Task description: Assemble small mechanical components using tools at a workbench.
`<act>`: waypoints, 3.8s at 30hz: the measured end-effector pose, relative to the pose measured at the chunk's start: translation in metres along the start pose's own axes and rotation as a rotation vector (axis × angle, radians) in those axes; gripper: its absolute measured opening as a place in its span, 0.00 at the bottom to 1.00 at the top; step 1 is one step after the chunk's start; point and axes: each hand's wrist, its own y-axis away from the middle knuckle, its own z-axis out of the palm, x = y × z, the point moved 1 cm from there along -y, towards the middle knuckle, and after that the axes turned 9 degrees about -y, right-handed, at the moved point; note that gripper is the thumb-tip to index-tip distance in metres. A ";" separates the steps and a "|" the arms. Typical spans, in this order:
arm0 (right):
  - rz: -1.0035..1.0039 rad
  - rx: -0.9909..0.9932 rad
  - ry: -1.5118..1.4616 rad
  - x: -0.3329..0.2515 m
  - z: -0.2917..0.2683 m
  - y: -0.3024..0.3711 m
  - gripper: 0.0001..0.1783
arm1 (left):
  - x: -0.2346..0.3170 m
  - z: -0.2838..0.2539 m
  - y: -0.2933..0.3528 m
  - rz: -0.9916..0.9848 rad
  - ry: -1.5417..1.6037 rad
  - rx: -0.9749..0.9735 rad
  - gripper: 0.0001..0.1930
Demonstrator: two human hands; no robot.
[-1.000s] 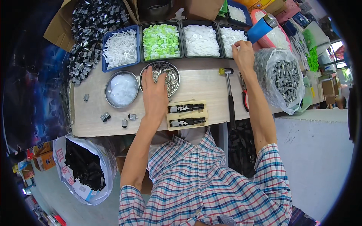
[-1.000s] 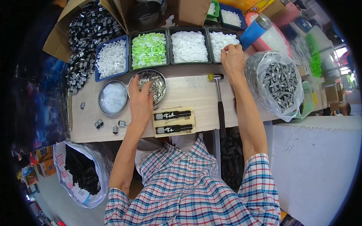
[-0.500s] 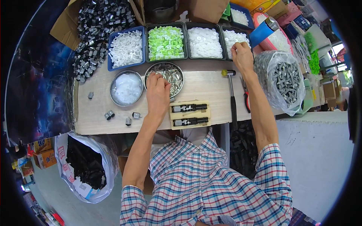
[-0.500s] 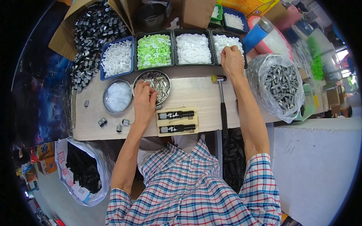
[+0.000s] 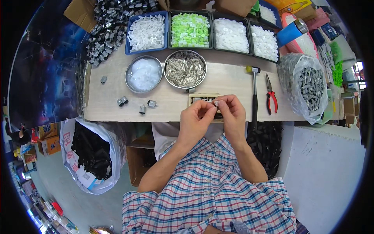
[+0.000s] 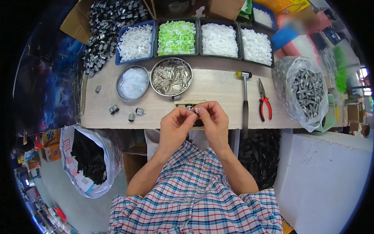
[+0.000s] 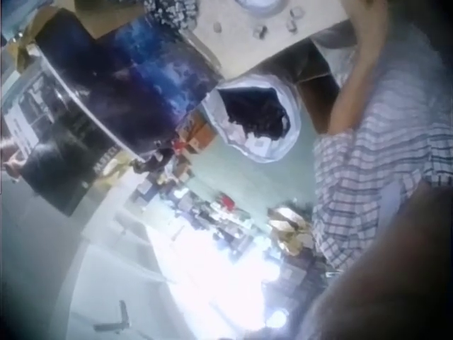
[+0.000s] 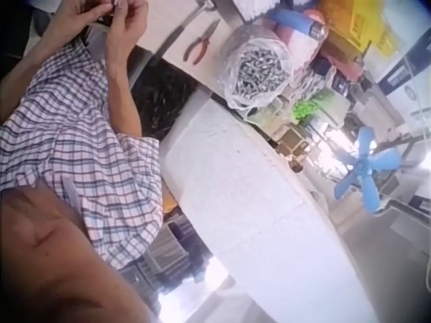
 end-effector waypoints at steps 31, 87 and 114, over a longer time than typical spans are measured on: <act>0.318 -0.392 0.113 -0.016 -0.027 0.034 0.08 | -0.005 -0.032 0.021 -0.330 0.136 -0.329 0.07; -0.330 0.514 0.986 -0.026 -0.143 0.055 0.07 | -0.057 -0.029 0.019 0.952 -1.377 -0.026 0.12; -0.597 1.464 1.147 -0.036 -0.355 0.096 0.18 | 0.045 -0.168 -0.219 0.917 -1.634 0.468 0.10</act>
